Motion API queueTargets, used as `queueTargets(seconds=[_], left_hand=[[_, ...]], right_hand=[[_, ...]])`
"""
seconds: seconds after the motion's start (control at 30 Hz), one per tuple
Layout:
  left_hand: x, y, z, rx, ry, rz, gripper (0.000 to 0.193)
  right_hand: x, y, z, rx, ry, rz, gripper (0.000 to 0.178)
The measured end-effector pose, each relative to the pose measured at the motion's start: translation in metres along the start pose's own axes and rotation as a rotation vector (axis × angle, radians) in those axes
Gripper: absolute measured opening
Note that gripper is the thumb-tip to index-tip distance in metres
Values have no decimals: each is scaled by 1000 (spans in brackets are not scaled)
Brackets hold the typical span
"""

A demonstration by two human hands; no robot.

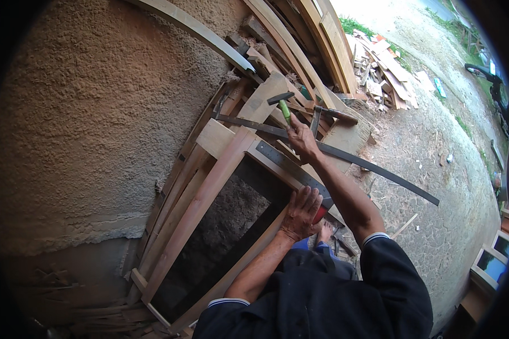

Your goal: The person assembles a wooden frame by aligning pieces, securing them with clamps, and hammering nails into place. They repeatedly measure and adjust the frame to ensure proper alignment.

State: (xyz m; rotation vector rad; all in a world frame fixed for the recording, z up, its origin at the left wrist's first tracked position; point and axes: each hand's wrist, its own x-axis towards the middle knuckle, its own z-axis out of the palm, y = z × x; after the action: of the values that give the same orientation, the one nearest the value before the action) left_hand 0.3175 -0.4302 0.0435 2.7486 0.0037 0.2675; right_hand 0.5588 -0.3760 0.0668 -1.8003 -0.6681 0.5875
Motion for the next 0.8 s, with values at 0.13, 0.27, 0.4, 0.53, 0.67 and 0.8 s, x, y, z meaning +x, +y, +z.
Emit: queueTargets(seconds=[0.13,0.27,0.4,0.53,0.67,0.8], left_hand=[[0,0,0,-16,29,16,82],[0,-1,1,-4,11,13,82],[-2,-1,2,3,-37,-6,81],[-1,-2,3,-17,22,9,81],[-1,-4,5,-2,28,24,82],[-3,-3,6,-10,-21,-4,82]], right_hand=[[2,16,-11,-95,-414,-18,49],[4,20,-13,-143,-184,-131,48],[-6,3,5,87,-30,16,47],[-22,-12,-18,-87,-396,39,46],[-37,-11,-46,-89,-451,0,48],[-42,-4,-48,60,-165,221,49]])
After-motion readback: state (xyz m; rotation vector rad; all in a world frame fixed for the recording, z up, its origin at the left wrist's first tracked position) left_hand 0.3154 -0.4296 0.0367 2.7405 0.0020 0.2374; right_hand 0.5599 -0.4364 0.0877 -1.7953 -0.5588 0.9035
